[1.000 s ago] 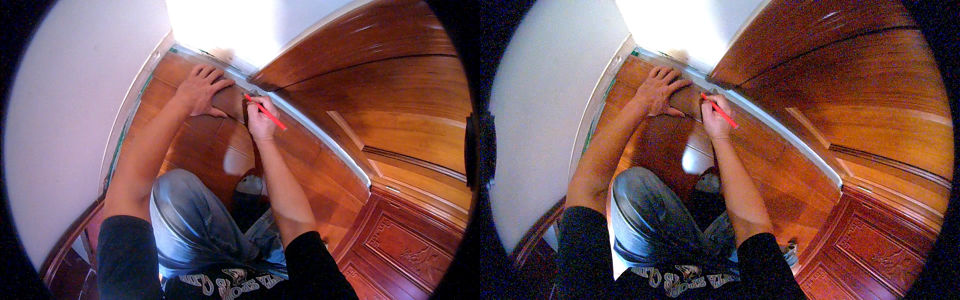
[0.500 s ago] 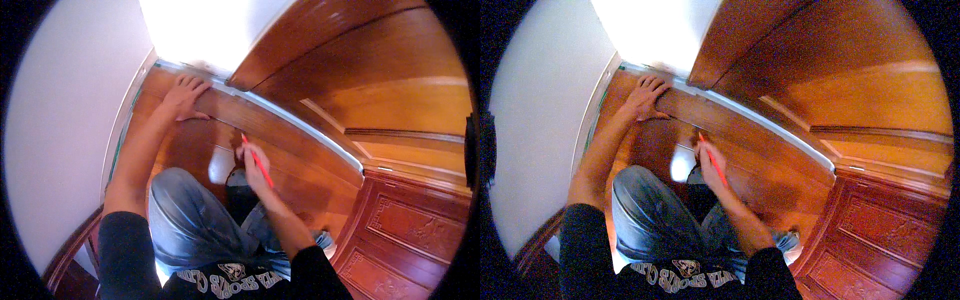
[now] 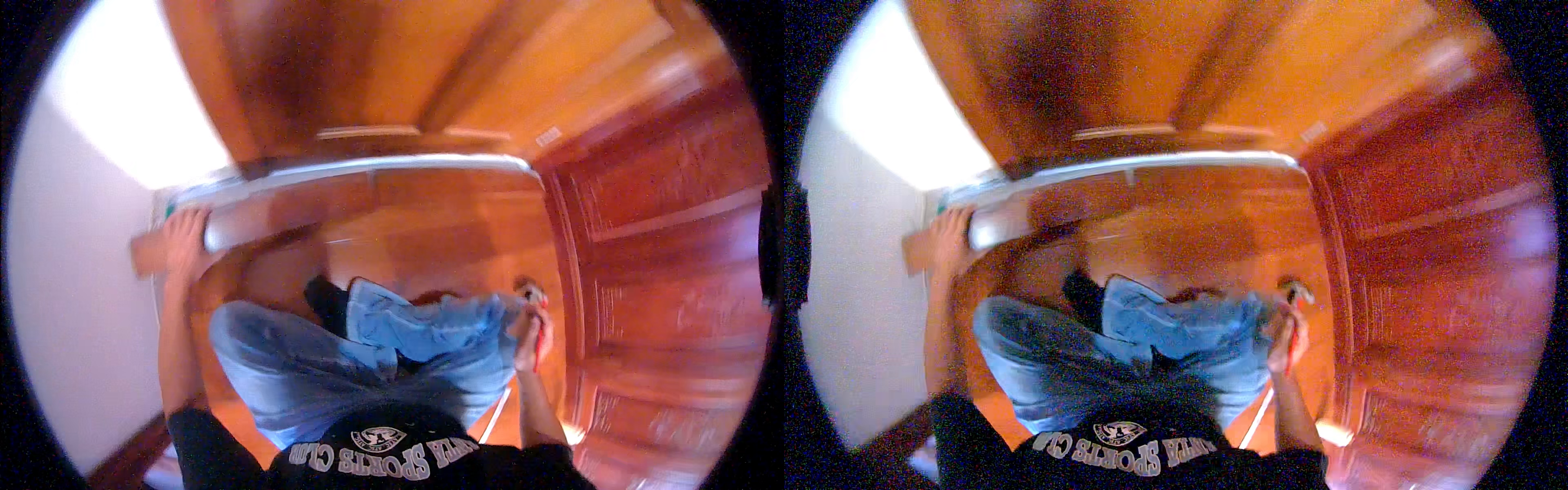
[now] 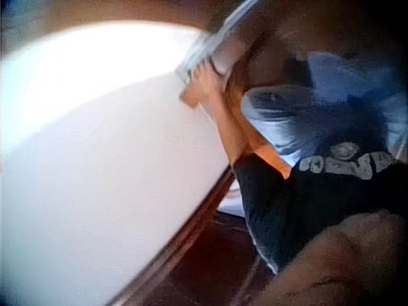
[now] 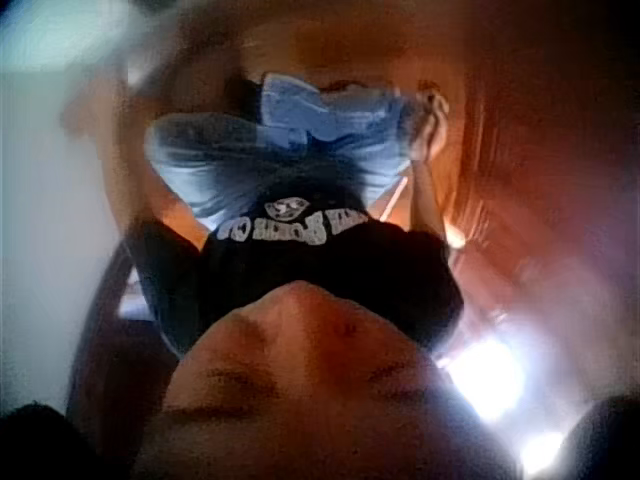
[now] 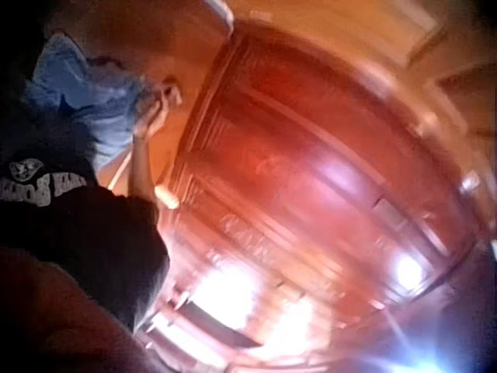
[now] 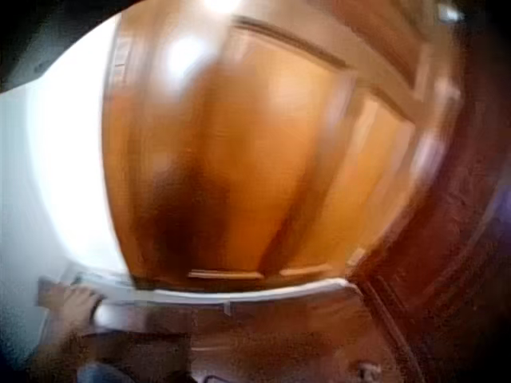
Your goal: The person uses a utility knife to trim the edge of a wooden floor plank while sitting on the floor. They then place the plank into position, mark it with a pencil, and use a ruler to draw a straight line for cutting.
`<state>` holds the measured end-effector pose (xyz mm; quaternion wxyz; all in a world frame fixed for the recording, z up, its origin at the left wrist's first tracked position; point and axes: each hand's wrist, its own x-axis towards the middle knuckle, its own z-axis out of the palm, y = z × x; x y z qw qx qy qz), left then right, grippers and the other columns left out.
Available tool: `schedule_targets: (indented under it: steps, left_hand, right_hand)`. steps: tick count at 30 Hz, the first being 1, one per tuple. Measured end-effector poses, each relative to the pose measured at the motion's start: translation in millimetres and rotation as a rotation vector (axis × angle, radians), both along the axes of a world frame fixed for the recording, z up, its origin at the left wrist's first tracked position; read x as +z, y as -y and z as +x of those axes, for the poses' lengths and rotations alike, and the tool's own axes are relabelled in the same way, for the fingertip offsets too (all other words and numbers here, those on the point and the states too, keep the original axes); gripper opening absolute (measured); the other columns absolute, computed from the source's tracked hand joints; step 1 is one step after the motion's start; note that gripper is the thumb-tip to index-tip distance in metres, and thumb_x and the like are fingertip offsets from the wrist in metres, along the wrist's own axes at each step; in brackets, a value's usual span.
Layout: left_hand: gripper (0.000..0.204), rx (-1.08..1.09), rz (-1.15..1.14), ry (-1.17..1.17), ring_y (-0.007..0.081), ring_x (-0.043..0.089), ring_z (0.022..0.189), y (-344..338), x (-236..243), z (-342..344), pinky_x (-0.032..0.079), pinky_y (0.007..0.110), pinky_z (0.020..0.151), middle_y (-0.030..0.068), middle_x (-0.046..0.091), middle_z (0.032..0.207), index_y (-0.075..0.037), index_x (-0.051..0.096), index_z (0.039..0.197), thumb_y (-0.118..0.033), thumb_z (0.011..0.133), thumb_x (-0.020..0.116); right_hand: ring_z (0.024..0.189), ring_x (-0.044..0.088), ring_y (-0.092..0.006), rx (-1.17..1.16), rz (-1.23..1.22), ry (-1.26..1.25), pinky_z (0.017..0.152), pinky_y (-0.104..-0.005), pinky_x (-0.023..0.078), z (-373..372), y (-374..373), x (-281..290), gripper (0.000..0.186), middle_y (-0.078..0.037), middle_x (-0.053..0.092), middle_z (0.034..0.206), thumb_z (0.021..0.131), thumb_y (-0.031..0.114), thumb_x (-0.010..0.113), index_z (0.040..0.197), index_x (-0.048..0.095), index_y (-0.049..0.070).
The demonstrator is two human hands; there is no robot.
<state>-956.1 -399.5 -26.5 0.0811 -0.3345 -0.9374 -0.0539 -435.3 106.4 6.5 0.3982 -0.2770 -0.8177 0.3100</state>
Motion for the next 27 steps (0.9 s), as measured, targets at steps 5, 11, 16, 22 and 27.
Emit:
schedule_targets:
  steps: [5,11,16,22,27]
  left_hand:
    - [0.104,-0.026,-0.032,-0.052,0.0384,0.049,0.139,0.8,47.9,68.0,0.032,0.056,0.121,0.0138,0.059,0.144,-0.011,0.056,0.150,-0.048,0.062,0.096]
    - [0.105,-0.175,0.062,0.060,0.0403,0.051,0.138,-84.3,39.7,109.1,0.034,0.058,0.120,0.0152,0.060,0.145,-0.012,0.055,0.151,-0.048,0.062,0.097]
    - [0.106,-0.346,0.128,0.149,0.0416,0.051,0.139,-203.6,-15.8,120.5,0.034,0.058,0.120,0.0155,0.061,0.144,-0.013,0.055,0.151,-0.048,0.061,0.099]
    - [0.099,-0.339,0.051,0.241,0.0411,0.056,0.135,-279.8,-67.0,141.3,0.040,0.057,0.116,0.0175,0.064,0.139,-0.012,0.061,0.147,-0.055,0.065,0.096]
    - [0.088,-0.338,-0.068,0.379,0.0418,0.056,0.134,-294.3,-61.7,163.5,0.041,0.059,0.113,0.0171,0.063,0.142,-0.014,0.065,0.142,-0.055,0.070,0.093]
  right_hand:
    - [0.090,0.072,-0.0332,0.270,0.490,0.346,0.081,-0.0458,0.060,-15.4,23.9,4.9,0.044,-0.012,0.075,0.097,0.076,0.004,0.071,0.120,0.074,0.007]
    - [0.095,0.073,-0.0324,0.106,0.341,0.226,0.088,-0.0447,0.059,-27.3,11.5,4.6,0.036,-0.011,0.076,0.101,0.085,0.000,0.073,0.120,0.073,0.006]
    - [0.097,0.075,-0.0306,0.104,0.181,0.096,0.091,-0.0446,0.059,-3.5,4.8,-11.6,0.024,-0.011,0.078,0.103,0.094,-0.003,0.070,0.115,0.074,0.007]
    - [0.115,0.069,-0.0242,-0.290,-0.376,-0.029,0.105,-0.0372,0.053,117.8,-30.2,-69.2,0.032,-0.013,0.070,0.130,0.106,0.000,0.058,0.137,0.062,0.001]
    - [0.127,0.061,-0.0342,-0.526,-0.783,0.326,0.108,-0.0456,0.052,314.0,11.0,-139.8,0.063,-0.019,0.055,0.153,0.102,0.018,0.066,0.158,0.043,0.002]
